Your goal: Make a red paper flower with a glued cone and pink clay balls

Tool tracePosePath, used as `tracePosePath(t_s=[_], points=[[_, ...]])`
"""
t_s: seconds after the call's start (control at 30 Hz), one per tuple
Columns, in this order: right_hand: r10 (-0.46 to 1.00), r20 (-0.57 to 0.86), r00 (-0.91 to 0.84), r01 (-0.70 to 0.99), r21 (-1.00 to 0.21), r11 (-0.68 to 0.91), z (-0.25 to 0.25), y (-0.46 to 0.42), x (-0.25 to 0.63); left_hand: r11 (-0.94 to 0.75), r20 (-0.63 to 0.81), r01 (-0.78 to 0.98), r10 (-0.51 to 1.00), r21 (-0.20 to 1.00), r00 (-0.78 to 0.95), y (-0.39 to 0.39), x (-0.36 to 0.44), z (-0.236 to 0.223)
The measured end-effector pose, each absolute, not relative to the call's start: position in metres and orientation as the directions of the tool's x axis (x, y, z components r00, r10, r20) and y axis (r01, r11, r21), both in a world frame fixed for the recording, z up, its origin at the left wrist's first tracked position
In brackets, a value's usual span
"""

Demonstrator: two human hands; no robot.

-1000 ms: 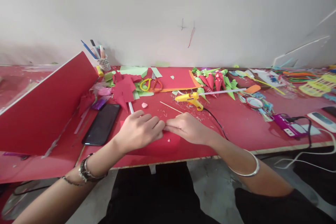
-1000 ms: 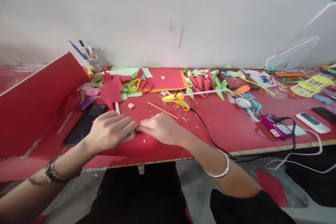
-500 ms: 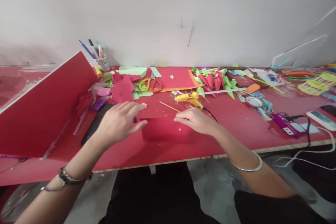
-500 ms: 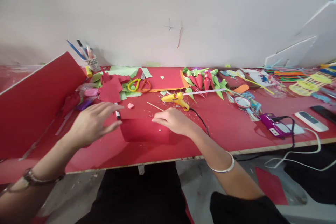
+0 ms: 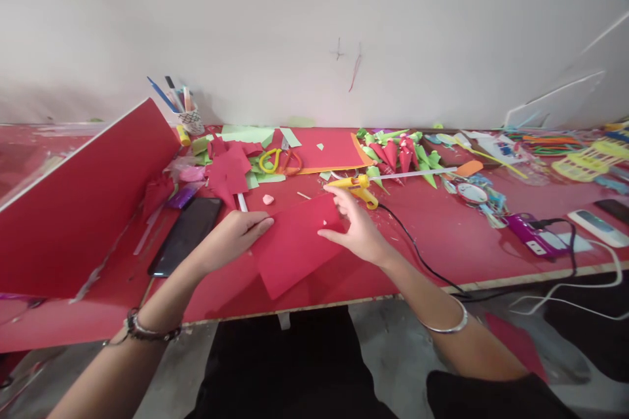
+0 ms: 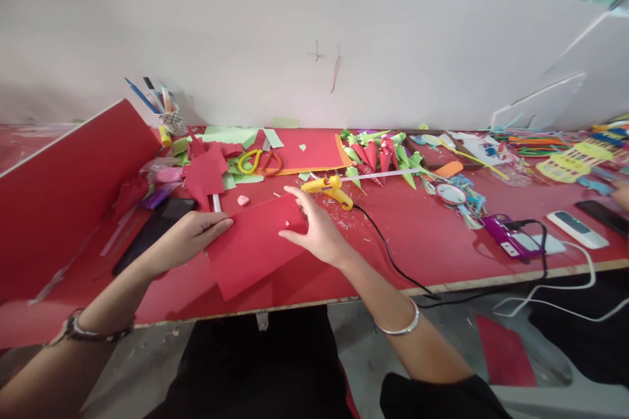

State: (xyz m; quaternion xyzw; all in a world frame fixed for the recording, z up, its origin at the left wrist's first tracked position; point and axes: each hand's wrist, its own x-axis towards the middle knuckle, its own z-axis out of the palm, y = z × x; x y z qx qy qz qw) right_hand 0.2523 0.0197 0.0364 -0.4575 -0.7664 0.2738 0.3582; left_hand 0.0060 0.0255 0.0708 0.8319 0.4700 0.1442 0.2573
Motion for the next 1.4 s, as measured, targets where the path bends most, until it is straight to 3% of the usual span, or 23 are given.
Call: tracePosePath(t_s=[0.17, 0.37, 0.6, 0.83, 1.07, 1.4], points=[[0.904, 0.293, -0.312, 0.435, -0.802, 0.41, 0.035, 0.017, 0.247, -0.338, -0.04, 0.672, 0.876, 0.659, 0.48, 0.023, 0.003, 0.064], [0.904, 0.328, -0.273, 0.474, -0.772, 0.423, 0.037, 0.019, 0.244, -0.297, -0.058, 0.648, 0.882, 0.701, 0.468, 0.021, 0.001, 0.064], [0.898, 0.368, -0.241, 0.404, -0.803, 0.438, 0.037, 0.023, 0.247, -0.25, -0.073, 0.628, 0.895, 0.737, 0.441, 0.019, -0.003, 0.059], [0.828, 0.489, -0.275, 0.428, -0.709, 0.561, 0.034, 0.025, 0.249, -0.208, -0.097, 0.615, 0.9, 0.76, 0.425, 0.017, -0.006, 0.053], [0.844, 0.425, -0.328, 0.382, -0.757, 0.53, 0.034, 0.023, 0.25, -0.187, -0.11, 0.604, 0.901, 0.775, 0.42, 0.017, -0.009, 0.048], [0.905, 0.397, -0.153, 0.341, -0.838, 0.425, 0.03, 0.035, 0.252, -0.132, -0.16, 0.623, 0.906, 0.771, 0.391, 0.013, -0.013, 0.03]])
